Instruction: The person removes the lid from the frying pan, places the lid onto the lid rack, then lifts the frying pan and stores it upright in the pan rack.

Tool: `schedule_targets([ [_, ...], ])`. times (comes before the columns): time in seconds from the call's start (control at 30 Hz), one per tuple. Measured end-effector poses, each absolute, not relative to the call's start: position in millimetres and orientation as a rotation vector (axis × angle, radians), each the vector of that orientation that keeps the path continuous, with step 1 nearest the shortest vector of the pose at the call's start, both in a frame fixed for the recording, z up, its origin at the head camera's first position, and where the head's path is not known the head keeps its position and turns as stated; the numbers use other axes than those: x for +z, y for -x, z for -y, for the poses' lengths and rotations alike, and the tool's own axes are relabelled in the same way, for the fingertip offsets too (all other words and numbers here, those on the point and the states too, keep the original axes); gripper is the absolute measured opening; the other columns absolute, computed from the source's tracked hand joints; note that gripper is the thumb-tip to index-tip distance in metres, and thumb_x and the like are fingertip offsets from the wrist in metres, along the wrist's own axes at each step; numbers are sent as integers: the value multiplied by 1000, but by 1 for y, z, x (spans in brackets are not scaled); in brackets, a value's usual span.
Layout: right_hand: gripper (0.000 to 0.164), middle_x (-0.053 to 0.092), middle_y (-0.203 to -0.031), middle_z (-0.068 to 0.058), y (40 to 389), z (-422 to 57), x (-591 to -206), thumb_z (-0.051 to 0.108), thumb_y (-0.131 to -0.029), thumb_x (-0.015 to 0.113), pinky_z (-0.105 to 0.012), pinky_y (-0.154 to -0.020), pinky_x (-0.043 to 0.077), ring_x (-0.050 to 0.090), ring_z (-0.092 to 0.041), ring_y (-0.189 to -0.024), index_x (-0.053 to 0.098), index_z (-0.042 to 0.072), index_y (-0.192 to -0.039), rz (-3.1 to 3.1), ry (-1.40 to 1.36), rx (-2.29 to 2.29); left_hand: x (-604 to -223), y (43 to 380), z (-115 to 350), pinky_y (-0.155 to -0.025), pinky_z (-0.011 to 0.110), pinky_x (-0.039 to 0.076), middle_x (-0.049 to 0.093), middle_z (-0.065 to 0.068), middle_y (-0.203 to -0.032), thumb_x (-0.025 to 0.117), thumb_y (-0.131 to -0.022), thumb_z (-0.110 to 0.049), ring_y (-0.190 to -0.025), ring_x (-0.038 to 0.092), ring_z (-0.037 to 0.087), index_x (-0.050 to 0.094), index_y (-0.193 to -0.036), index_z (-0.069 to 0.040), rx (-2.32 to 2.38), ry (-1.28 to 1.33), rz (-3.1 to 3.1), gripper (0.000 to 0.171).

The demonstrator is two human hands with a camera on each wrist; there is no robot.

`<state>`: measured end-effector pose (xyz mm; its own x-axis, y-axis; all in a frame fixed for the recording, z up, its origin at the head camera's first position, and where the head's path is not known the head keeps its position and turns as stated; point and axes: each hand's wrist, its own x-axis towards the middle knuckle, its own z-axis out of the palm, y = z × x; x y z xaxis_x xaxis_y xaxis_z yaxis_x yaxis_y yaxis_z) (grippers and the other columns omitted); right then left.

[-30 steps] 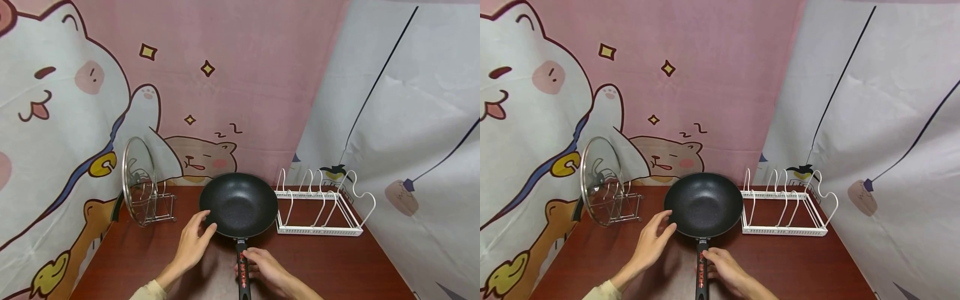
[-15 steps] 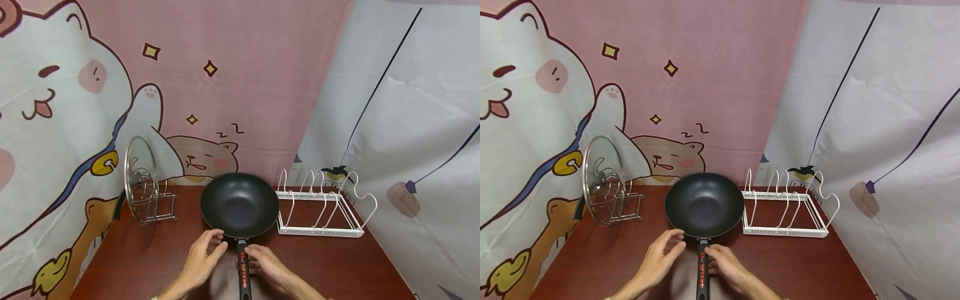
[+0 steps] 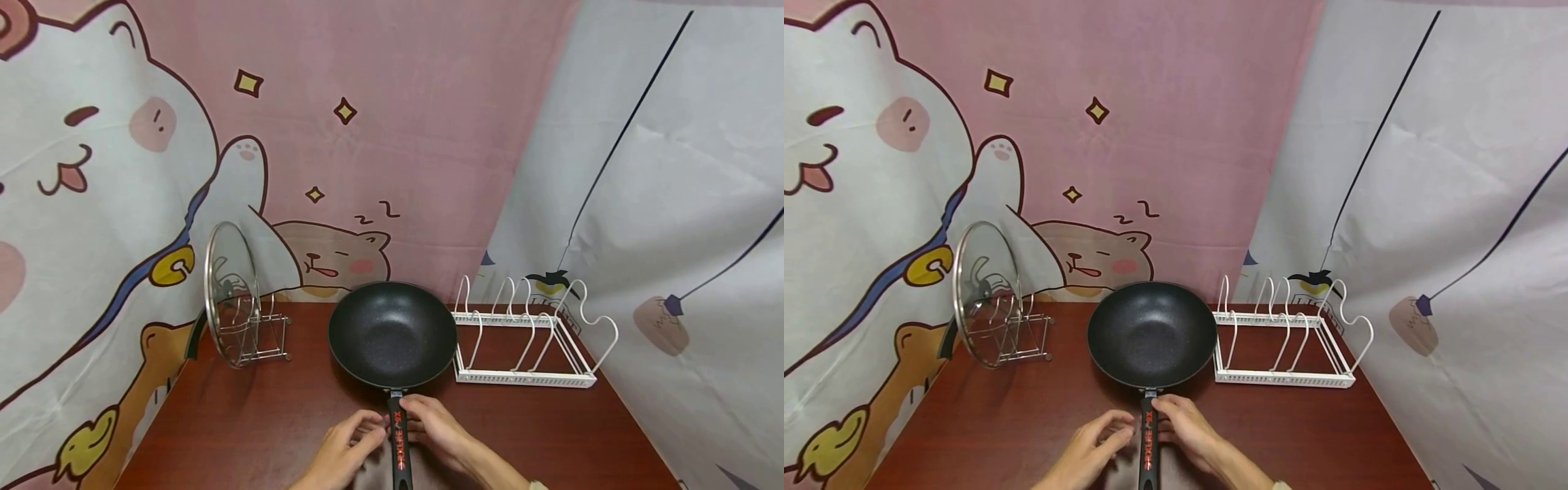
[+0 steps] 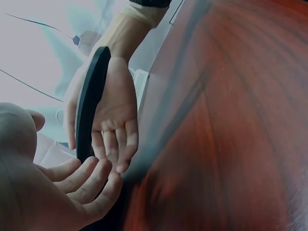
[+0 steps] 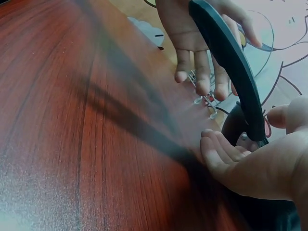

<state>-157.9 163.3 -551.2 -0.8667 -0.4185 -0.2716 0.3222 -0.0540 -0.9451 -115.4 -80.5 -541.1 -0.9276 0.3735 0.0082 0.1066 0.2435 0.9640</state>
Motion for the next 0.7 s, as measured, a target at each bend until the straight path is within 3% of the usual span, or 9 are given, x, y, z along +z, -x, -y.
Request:
schedule_targets([
  [0.17, 36, 81, -122, -15, 159, -160, -549, 30, -116, 56, -33, -96, 65, 79, -17, -109, 63, -1, -133, -1709, 71, -1990, -547, 114, 76, -70, 34, 65, 82, 17, -120, 64, -115, -31, -94, 77, 11, 72, -139, -5, 1780, -410, -2123, 37],
  [0.3, 34, 81, -123, -14, 161, -158, -550, 31, -116, 57, -33, -96, 64, 78, -17, -111, 62, 1, -132, -1702, 61, -1998, -549, 112, 70, -68, 34, 65, 82, 12, -117, 63, -115, -32, -89, 77, 13, 72, -141, -6, 1771, -419, -2079, 38],
  [0.47, 32, 81, -123, -15, 162, -156, -551, 30, -115, 57, -33, -96, 64, 80, -19, -110, 62, 2, -129, -1695, 90, -1995, -550, 107, 65, -68, 31, 63, 82, 10, -111, 67, -112, -33, -85, 75, 14, 73, -140, -6, 1781, -401, -2043, 40],
  [0.7, 33, 82, -127, -19, 163, -154, -552, 29, -115, 56, -33, -97, 65, 81, -22, -111, 62, 1, -131, -1641, 107, -2003, -556, 105, 57, -77, 39, 70, 80, 8, -112, 63, -112, -31, -96, 80, 18, 70, -139, 2, 1857, -330, -1867, 43],
])
